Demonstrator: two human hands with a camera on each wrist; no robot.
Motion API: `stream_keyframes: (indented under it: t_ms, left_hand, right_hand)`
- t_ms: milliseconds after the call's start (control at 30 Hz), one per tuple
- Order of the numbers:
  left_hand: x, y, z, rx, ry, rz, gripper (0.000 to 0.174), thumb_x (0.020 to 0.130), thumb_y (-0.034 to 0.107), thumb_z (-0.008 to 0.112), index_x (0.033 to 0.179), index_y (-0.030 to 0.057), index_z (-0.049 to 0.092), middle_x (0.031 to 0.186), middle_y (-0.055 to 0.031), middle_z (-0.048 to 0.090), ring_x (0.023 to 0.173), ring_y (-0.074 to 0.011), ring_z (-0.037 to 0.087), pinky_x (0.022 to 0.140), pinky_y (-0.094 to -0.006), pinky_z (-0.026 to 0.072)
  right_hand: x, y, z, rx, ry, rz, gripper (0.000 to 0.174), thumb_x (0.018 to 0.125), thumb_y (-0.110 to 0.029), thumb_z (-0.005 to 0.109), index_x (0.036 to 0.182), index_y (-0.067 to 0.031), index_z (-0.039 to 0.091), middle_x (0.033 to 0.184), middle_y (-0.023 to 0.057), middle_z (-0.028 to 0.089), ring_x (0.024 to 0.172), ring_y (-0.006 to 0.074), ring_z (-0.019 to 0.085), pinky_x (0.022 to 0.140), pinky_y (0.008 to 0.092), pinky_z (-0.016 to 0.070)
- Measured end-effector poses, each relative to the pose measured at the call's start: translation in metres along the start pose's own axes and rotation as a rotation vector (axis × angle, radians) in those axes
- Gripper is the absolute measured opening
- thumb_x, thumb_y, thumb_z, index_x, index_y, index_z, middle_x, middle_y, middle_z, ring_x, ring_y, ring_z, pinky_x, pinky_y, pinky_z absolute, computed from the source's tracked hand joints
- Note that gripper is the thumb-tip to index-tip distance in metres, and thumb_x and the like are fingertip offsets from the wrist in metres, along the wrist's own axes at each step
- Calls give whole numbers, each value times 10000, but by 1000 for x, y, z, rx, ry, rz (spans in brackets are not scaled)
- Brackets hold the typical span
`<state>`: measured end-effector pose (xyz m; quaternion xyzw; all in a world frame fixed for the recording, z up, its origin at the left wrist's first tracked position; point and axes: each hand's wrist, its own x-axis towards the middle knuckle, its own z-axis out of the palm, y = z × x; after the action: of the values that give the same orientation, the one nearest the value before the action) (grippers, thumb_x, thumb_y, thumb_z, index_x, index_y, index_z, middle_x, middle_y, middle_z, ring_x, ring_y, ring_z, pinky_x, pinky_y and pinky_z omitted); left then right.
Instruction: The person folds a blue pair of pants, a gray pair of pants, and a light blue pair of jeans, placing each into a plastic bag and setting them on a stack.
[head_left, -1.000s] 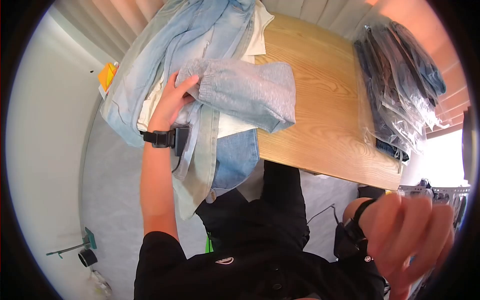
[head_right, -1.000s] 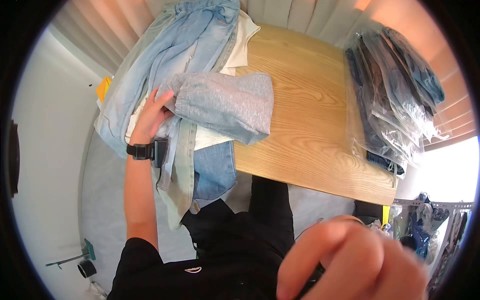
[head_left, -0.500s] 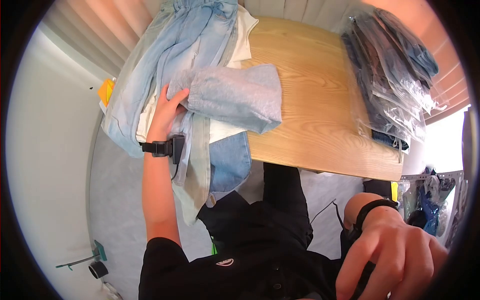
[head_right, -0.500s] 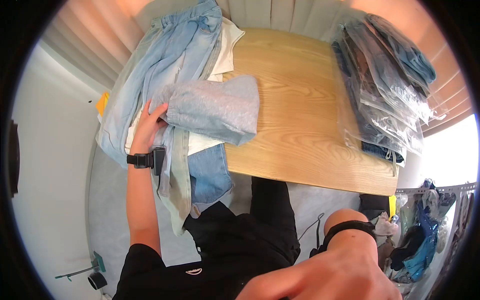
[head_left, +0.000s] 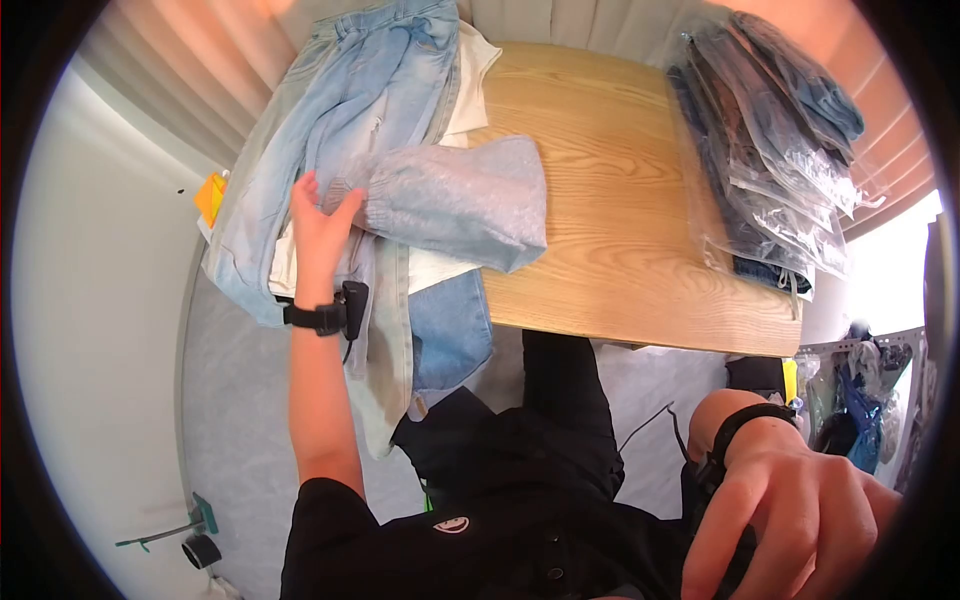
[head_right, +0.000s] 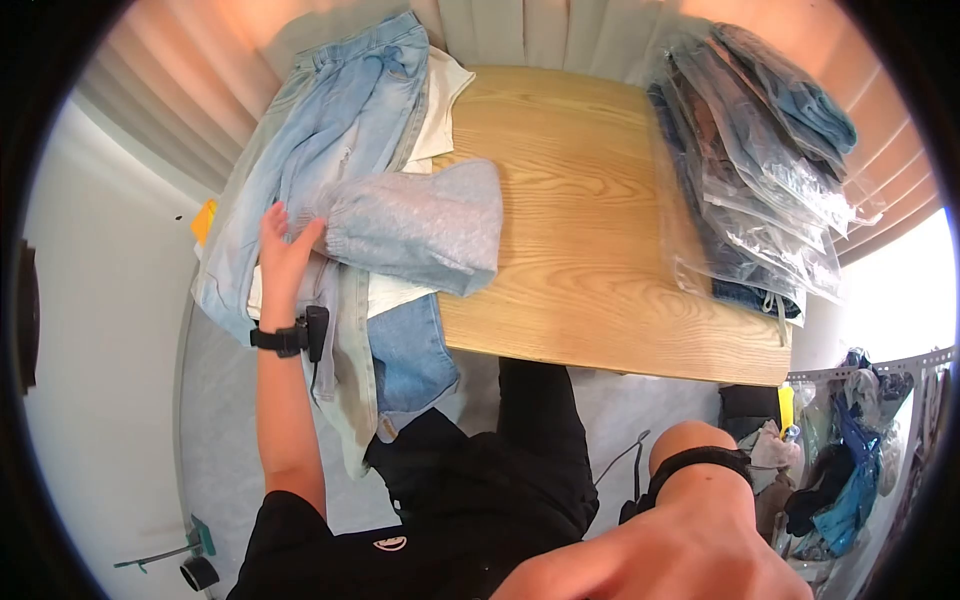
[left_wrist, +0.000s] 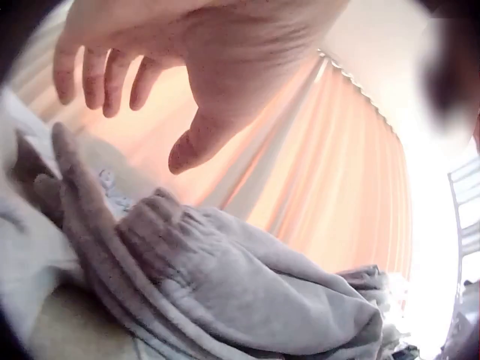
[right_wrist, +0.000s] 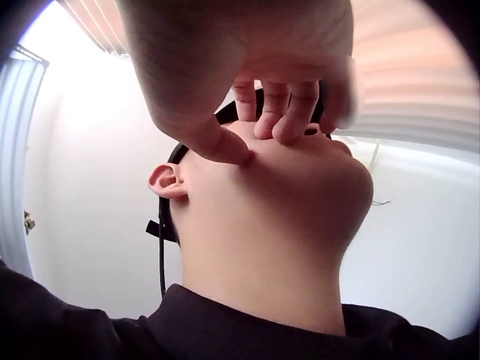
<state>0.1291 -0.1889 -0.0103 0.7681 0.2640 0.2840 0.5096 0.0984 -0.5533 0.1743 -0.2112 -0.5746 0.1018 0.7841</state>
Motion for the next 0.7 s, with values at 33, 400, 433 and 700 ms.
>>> stream_keyframes:
  t_ms: [33, 400, 433, 700]
  left_hand:
    - [-8, 14, 1, 240, 105, 188, 638, 786, 287, 710, 1273, 8, 407, 1186, -167, 532, 1065, -252, 536, 869, -355, 438]
    - [-17, 43, 20, 360, -162, 51, 503, 824, 359, 652, 1119, -32, 537, 929, -174, 652, 874, -243, 631, 768, -318, 473]
    - [-20, 44, 21, 359, -166, 51, 503, 824, 359, 652, 1119, -32, 537, 929, -174, 652, 874, -243, 631, 768, -318, 473]
    - [-62, 74, 49, 625, -64, 651, 423, 734, 164, 664, 1107, 21, 524, 1114, -182, 532, 1059, -339, 497, 923, -434, 369]
  right_hand:
    - [1, -2, -9, -6, 2, 2, 156, 809, -150, 643, 948, -211, 606, 807, -19, 584, 711, 155, 530, 727, 349, 399]
    - [14, -28, -4, 60, 15, 437, 106, 816, -112, 621, 887, -191, 628, 807, -12, 591, 709, 150, 523, 730, 348, 397]
    - [13, -29, -6, 58, 19, 438, 106, 816, -112, 621, 887, -191, 628, 807, -12, 591, 709, 150, 523, 730, 348, 397]
    - [-4, -36, -52, -82, -290, 7, 97, 832, -211, 644, 853, -172, 557, 759, 34, 528, 610, 176, 494, 537, 328, 346]
